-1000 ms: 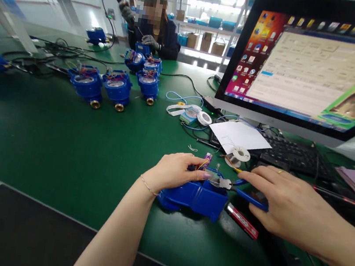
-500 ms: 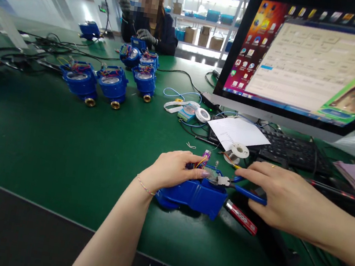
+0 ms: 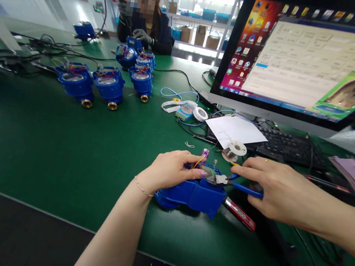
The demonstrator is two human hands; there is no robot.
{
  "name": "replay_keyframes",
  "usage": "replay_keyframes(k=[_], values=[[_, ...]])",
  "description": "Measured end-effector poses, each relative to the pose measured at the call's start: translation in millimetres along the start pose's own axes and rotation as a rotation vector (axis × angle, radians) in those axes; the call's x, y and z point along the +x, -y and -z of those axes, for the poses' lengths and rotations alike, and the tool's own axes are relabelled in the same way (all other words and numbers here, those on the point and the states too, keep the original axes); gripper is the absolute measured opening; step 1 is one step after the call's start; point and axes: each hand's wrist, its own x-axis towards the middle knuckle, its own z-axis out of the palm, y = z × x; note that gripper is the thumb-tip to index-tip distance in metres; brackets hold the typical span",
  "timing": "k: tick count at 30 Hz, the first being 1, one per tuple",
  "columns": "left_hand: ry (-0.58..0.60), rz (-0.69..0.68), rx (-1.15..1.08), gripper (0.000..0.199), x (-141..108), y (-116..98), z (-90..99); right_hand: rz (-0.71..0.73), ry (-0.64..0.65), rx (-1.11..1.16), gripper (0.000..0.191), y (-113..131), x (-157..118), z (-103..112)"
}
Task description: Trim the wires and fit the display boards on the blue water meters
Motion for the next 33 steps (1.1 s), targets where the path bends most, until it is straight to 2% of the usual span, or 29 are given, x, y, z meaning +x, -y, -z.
replay_keyframes(k=[11, 17, 20, 25, 33], values=[[-0.004, -0.024, 0.006, 0.042, -2, 1, -2.0, 0.039, -0.064, -0.097, 0.029, 8, -1, 1], [-0.008, -0.020, 0.014, 0.039, -4, -1, -1.4, 0.098, -0.184, -0.225, 0.034, 13, -12, -5], [0.000, -0.020, 0.025, 0.039, -5, -1, -1.2, 0.080, -0.211, -0.236, 0.033, 16, -15, -8], [-0.002, -0.036, 0.031, 0.039, -8, -1, -1.9, 0.024, -0.215, -0.164, 0.034, 18, -15, -10], [-0.008, -0.046, 0.033, 0.042, -10, 1, -3.2, -0.032, -0.134, -0.049, 0.035, 19, -14, -8]])
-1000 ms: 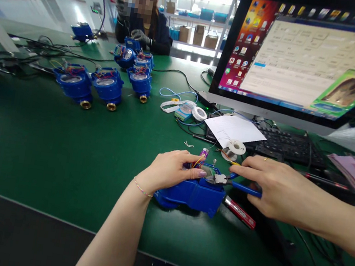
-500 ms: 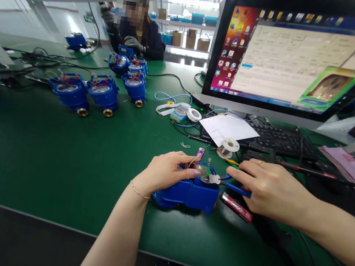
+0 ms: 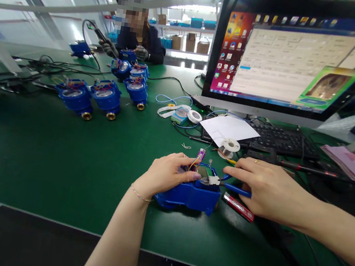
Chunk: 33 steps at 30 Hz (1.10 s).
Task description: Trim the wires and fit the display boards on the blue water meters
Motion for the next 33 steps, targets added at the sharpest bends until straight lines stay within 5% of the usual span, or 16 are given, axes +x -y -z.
replay_keyframes(k=[17, 29, 33], values=[[-0.004, 0.005, 0.000, 0.040, 0, -2, 0.9, 0.015, 0.050, -0.029, 0.031, 0, 2, 1], [-0.023, 0.021, -0.013, 0.041, 3, 1, -1.5, 0.196, -0.366, -0.446, 0.024, 12, -12, -10], [-0.019, 0.015, -0.009, 0.040, 3, 1, -1.4, 0.112, -0.405, -0.313, 0.026, 15, -16, -25]])
